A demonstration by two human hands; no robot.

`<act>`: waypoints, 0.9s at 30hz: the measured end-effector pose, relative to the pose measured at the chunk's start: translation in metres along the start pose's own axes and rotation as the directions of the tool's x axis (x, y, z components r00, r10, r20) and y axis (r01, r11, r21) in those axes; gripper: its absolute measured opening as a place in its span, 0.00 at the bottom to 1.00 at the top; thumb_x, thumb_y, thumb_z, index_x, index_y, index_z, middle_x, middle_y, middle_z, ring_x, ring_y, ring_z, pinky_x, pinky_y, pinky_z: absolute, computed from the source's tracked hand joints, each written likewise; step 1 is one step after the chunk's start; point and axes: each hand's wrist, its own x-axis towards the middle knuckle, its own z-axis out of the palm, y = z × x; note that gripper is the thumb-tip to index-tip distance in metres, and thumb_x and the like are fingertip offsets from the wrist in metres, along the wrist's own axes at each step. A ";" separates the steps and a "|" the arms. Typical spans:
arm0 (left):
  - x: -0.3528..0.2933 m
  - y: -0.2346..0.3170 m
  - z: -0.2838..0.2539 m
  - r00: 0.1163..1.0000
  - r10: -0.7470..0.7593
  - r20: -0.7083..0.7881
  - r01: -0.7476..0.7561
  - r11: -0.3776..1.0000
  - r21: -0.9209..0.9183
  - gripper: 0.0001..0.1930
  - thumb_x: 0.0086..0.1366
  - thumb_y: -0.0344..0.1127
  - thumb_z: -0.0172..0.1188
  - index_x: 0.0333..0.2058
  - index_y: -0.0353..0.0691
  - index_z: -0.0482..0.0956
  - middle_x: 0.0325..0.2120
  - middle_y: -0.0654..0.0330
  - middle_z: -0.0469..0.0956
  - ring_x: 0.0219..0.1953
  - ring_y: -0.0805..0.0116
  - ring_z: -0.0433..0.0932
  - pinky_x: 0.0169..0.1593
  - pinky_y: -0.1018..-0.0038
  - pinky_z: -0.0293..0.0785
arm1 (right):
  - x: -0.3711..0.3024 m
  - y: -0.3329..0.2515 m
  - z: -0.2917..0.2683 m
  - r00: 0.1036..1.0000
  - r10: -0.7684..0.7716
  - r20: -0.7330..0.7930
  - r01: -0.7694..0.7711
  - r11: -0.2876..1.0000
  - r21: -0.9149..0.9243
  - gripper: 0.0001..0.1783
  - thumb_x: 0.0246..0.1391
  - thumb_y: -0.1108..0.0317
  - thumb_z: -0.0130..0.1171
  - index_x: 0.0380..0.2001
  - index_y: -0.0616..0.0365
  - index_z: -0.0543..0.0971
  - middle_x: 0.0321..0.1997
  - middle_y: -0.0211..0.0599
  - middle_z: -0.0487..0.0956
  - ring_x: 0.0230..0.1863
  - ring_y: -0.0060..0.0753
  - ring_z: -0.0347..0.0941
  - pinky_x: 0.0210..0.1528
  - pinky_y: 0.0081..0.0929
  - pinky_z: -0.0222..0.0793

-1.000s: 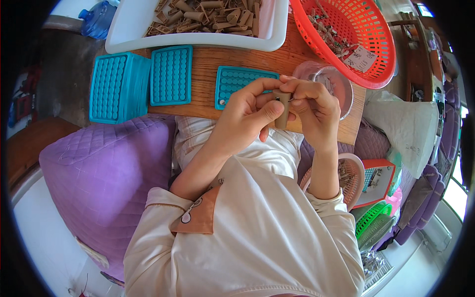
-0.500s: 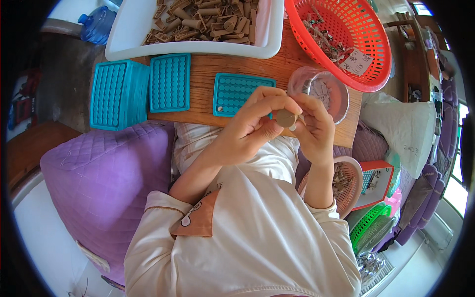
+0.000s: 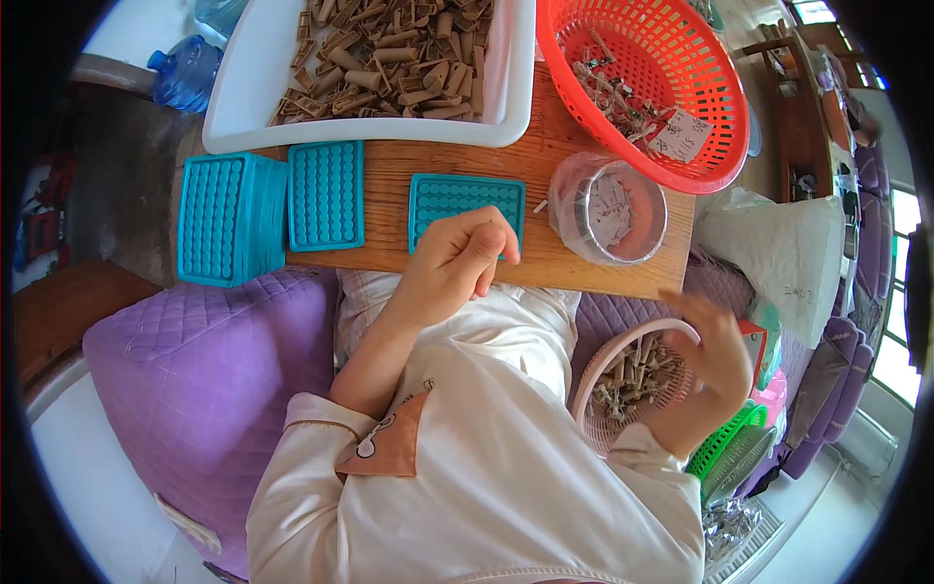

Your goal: The person assembles small plastic pieces by hand, inserting fasteners into holes in larger plastic housings.

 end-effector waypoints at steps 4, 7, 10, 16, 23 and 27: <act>-0.001 0.001 0.024 0.911 -0.187 -0.369 0.123 0.974 -0.191 0.27 0.54 0.40 0.55 0.50 0.43 0.55 0.40 0.58 0.65 0.36 0.75 0.67 0.30 0.83 0.64 | 0.108 0.008 -0.016 0.955 -0.213 -0.206 0.244 0.961 0.134 0.13 0.43 0.75 0.48 0.35 0.65 0.71 0.26 0.34 0.73 0.27 0.25 0.68 0.32 0.21 0.63; 0.004 0.016 0.031 0.885 0.246 -0.396 -0.223 0.969 0.103 0.45 0.47 0.43 0.62 0.55 0.45 0.39 0.55 0.53 0.43 0.52 0.58 0.57 0.43 0.66 0.65 | 0.221 0.036 -0.035 0.992 -0.001 -0.124 0.038 0.957 0.288 0.14 0.49 0.65 0.46 0.38 0.62 0.69 0.22 0.33 0.72 0.25 0.19 0.67 0.29 0.19 0.63; 0.004 0.028 0.033 0.945 0.084 -0.317 -0.084 0.996 0.015 0.53 0.40 0.46 0.67 0.55 0.46 0.34 0.57 0.55 0.28 0.57 0.51 0.47 0.48 0.60 0.61 | 0.317 0.108 -0.023 0.971 -0.019 -0.237 0.005 0.998 -0.060 0.18 0.48 0.59 0.46 0.41 0.56 0.69 0.29 0.45 0.74 0.31 0.36 0.71 0.36 0.30 0.66; -0.005 0.029 0.024 0.947 -0.018 -0.321 0.064 0.989 0.133 0.47 0.43 0.46 0.65 0.55 0.44 0.43 0.56 0.54 0.38 0.54 0.55 0.55 0.48 0.65 0.61 | 0.355 0.091 -0.026 0.984 -0.084 -0.159 -0.001 0.883 -0.469 0.17 0.48 0.56 0.44 0.40 0.49 0.71 0.36 0.48 0.73 0.38 0.48 0.69 0.42 0.37 0.64; 0.005 0.033 0.022 0.941 -0.077 -0.328 0.099 0.994 0.050 0.38 0.47 0.39 0.61 0.53 0.40 0.50 0.53 0.59 0.51 0.51 0.63 0.60 0.50 0.70 0.59 | 0.334 0.105 -0.021 0.973 -0.162 -0.163 0.114 0.957 -0.267 0.15 0.45 0.57 0.48 0.35 0.51 0.75 0.32 0.45 0.75 0.37 0.44 0.70 0.43 0.35 0.63; 0.006 0.031 0.024 0.961 -0.069 -0.266 0.111 0.983 0.145 0.35 0.48 0.39 0.61 0.52 0.40 0.52 0.53 0.59 0.53 0.50 0.64 0.60 0.49 0.71 0.59 | 0.336 0.106 -0.020 0.977 -0.158 -0.140 0.101 0.932 -0.348 0.15 0.46 0.60 0.48 0.35 0.55 0.74 0.31 0.42 0.75 0.34 0.38 0.72 0.39 0.32 0.64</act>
